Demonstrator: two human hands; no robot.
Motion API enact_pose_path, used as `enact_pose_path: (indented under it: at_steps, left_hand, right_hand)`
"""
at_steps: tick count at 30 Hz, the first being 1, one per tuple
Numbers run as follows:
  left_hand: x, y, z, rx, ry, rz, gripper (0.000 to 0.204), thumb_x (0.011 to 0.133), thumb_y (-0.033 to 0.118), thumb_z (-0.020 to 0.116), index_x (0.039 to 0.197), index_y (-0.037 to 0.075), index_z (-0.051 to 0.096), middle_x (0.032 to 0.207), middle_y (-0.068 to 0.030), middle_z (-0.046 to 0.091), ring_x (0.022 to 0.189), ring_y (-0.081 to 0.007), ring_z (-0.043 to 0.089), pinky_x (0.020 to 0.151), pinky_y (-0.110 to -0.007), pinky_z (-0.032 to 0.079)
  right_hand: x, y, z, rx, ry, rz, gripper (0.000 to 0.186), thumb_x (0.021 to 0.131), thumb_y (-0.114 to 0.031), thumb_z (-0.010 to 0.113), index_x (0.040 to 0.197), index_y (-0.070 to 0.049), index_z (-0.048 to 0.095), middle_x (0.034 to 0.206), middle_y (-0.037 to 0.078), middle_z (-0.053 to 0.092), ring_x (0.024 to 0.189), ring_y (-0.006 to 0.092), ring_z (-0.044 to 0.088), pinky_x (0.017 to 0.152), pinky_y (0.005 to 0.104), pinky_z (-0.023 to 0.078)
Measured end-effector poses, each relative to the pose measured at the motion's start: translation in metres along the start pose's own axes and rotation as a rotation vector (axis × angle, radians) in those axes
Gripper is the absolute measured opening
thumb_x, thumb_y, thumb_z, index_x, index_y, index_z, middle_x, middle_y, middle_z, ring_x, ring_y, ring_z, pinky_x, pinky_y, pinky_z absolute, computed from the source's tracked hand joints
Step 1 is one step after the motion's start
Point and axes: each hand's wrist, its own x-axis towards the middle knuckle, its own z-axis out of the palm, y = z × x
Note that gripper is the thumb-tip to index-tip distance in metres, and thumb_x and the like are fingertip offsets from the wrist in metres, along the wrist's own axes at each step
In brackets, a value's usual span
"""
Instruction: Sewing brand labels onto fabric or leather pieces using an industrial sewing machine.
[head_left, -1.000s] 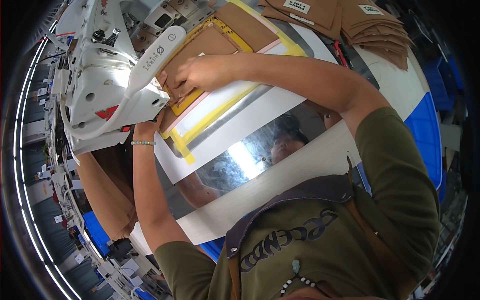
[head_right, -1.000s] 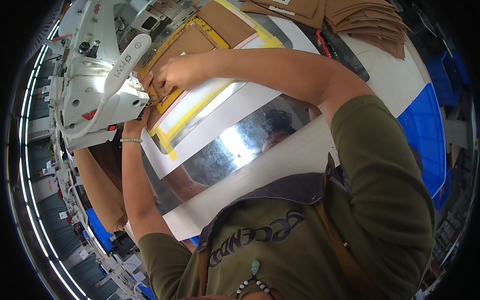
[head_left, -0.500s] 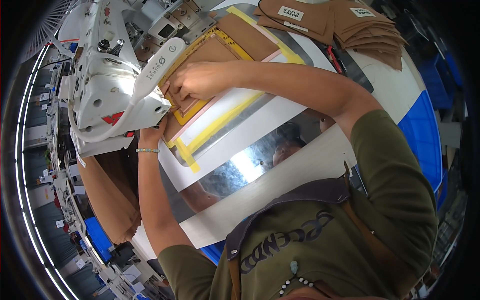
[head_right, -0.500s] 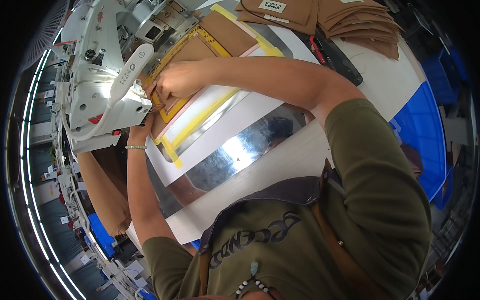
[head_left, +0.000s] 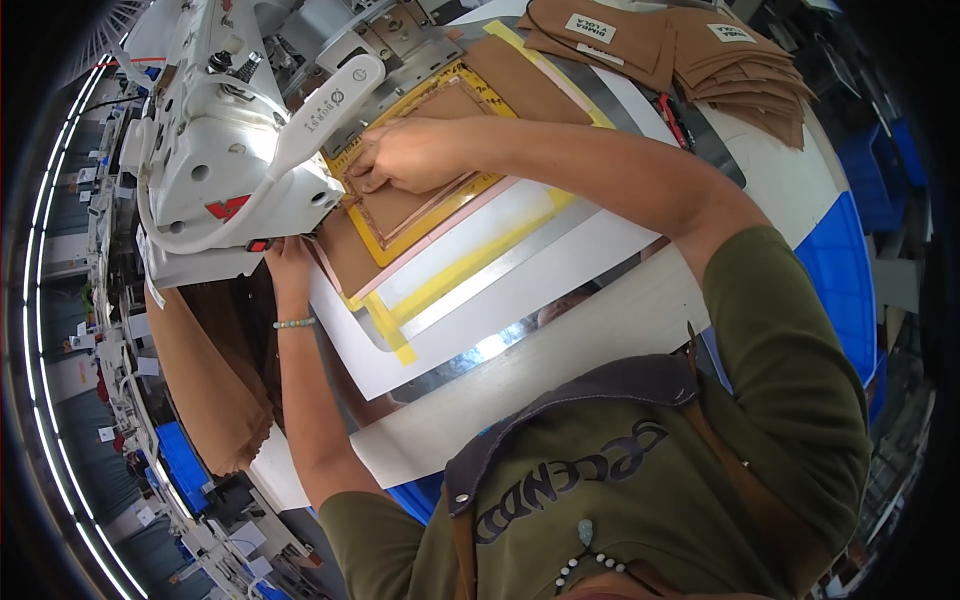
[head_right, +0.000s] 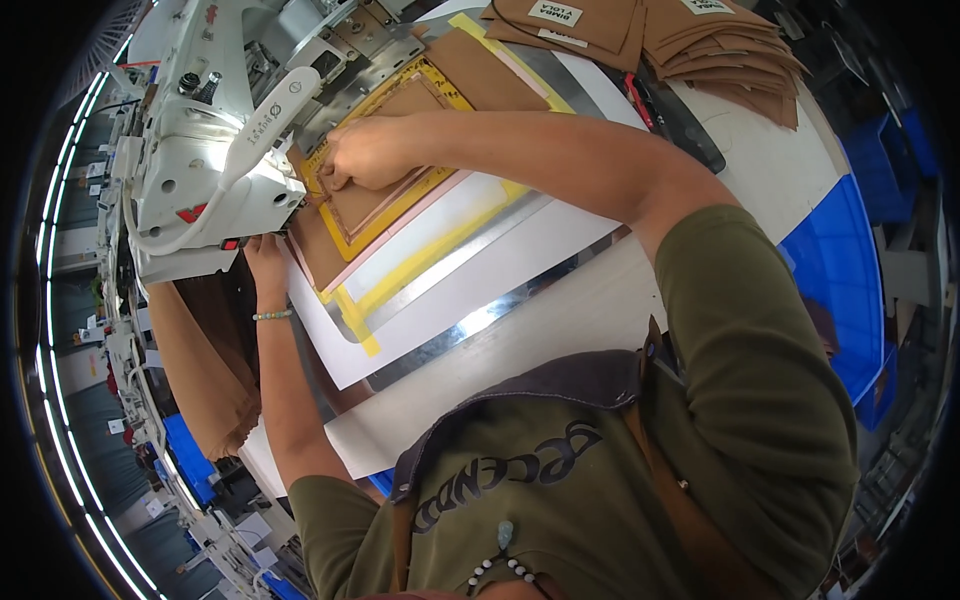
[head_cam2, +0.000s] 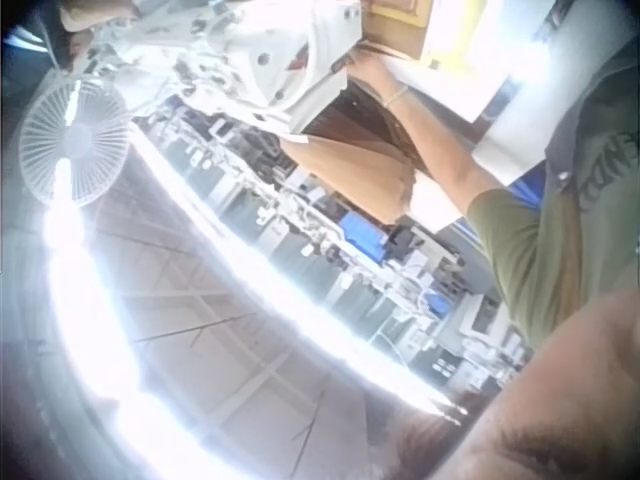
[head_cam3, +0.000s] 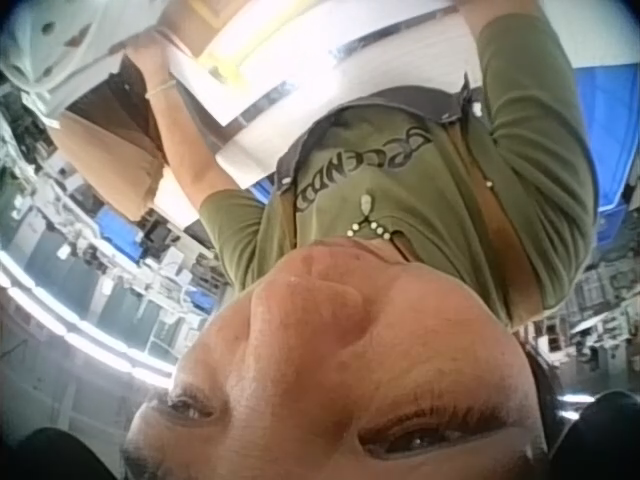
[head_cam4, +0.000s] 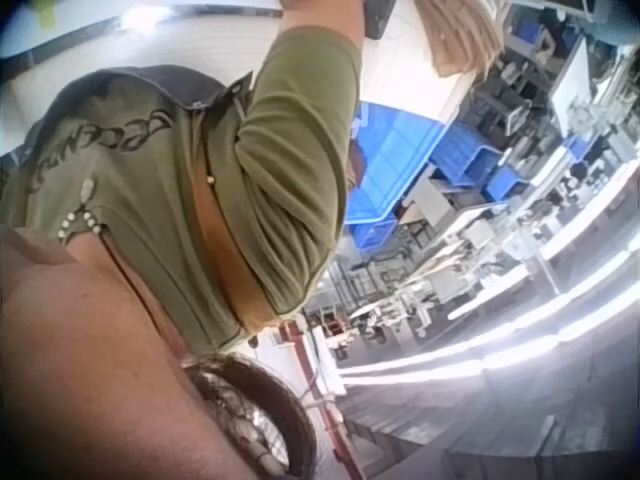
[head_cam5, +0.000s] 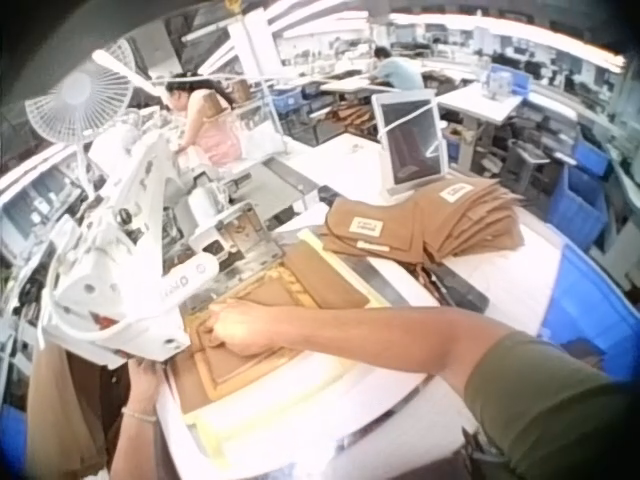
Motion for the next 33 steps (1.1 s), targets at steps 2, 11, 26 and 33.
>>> enact_pose_path:
  at_steps: [2,11,26,33]
  left_hand:
    - [-0.012,0.001,-0.003,-0.085,-0.038,0.091,0.024,0.108,0.008,0.058,0.121,-0.009,0.070,0.122,-0.0093,0.074,0.112,-0.0136,0.065,0.099,-0.029,0.048]
    - [-0.048,0.003,-0.007,-0.087,-0.123,0.283,0.024,0.110,0.014,0.061,0.121,-0.005,0.071,0.115,-0.0039,0.069,0.103,-0.0105,0.060,0.092,-0.027,0.047]
    - [-0.121,0.086,0.028,0.405,-0.209,0.759,0.031,0.101,0.000,0.063,0.131,0.002,0.071,0.138,-0.0122,0.072,0.132,-0.0343,0.064,0.112,-0.044,0.050]
    - [-0.112,0.109,0.074,0.608,-0.418,0.854,0.053,0.101,0.018,0.068,0.153,0.010,0.057,0.163,-0.0103,0.052,0.149,-0.0362,0.048,0.120,-0.049,0.042]
  right_hand:
    - [-0.001,-0.005,0.000,0.004,0.001,-0.022,0.042,0.090,-0.004,0.062,0.127,-0.013,0.080,0.146,0.004,0.068,0.136,0.0293,0.055,0.114,0.0430,0.048]
    - [-0.017,-0.019,-0.002,0.012,0.012,-0.130,0.040,0.088,-0.004,0.066,0.125,-0.010,0.079,0.143,0.004,0.070,0.124,0.0294,0.061,0.108,0.0413,0.051]
    - [-0.145,0.011,-0.036,-0.253,0.070,0.178,0.035,0.103,-0.016,0.064,0.136,-0.006,0.072,0.146,0.006,0.067,0.134,0.0267,0.058,0.116,0.0424,0.046]
    - [-0.152,0.000,-0.026,-0.348,0.337,0.082,0.035,0.104,-0.024,0.067,0.133,-0.006,0.071,0.144,0.007,0.067,0.136,0.0242,0.057,0.110,0.0421,0.046]
